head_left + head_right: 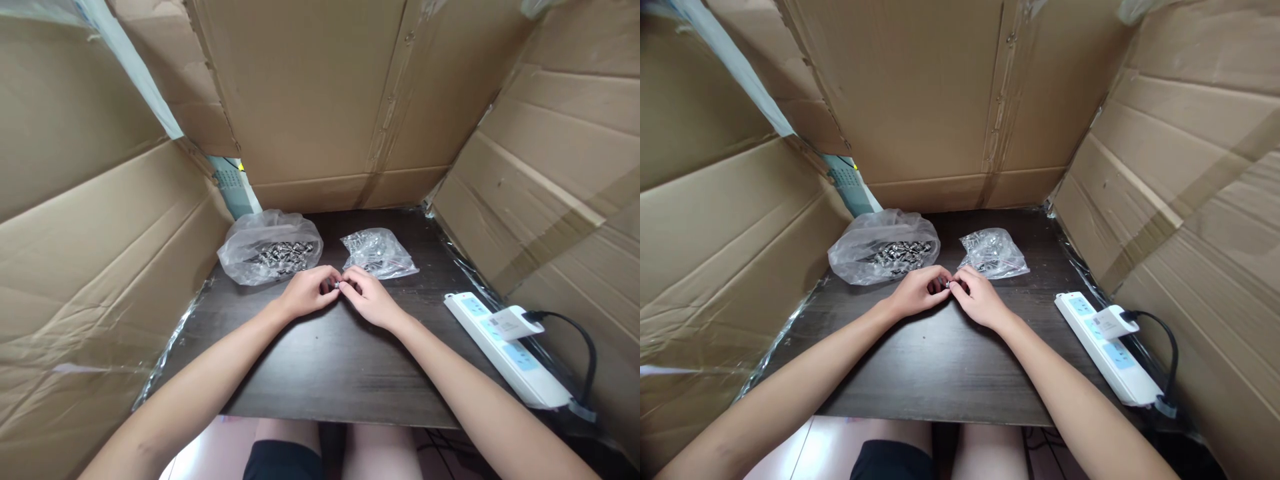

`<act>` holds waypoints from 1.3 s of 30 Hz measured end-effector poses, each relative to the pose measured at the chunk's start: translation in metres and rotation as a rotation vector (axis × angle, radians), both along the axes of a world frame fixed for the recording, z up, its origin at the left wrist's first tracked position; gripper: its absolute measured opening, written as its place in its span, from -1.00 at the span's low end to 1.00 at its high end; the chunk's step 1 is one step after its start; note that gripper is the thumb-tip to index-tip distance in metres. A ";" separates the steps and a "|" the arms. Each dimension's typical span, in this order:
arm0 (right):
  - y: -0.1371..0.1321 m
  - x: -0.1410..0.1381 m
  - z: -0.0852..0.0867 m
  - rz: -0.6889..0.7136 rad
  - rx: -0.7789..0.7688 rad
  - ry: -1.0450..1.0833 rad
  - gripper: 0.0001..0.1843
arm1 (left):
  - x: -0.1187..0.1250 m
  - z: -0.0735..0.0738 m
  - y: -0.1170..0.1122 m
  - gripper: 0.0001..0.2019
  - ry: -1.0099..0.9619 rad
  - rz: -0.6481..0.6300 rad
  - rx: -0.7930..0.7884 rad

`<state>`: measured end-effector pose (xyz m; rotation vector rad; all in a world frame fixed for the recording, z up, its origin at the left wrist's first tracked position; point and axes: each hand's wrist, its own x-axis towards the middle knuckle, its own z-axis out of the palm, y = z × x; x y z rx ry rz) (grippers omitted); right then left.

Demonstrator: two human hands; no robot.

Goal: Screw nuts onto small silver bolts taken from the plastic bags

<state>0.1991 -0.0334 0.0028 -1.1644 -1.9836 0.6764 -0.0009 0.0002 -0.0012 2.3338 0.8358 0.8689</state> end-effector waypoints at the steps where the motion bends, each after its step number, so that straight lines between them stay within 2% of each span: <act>1: 0.000 0.000 0.000 0.005 0.001 0.003 -0.79 | 0.000 0.000 0.000 -0.85 0.000 0.002 0.001; 8: 0.000 0.000 0.001 0.025 -0.009 0.012 -0.70 | 0.001 0.001 0.000 -0.85 -0.003 0.001 -0.005; 17: -0.001 0.000 0.001 -0.019 -0.026 0.004 -0.87 | 0.000 0.001 0.000 -0.85 -0.004 0.004 -0.007; 35: 0.000 0.000 0.001 0.020 -0.035 0.012 -0.70 | 0.000 0.001 -0.001 -0.85 -0.011 0.002 0.001; 39: -0.001 0.000 0.003 0.008 -0.048 0.019 -0.74 | 0.000 0.002 -0.001 -0.84 -0.017 0.004 -0.001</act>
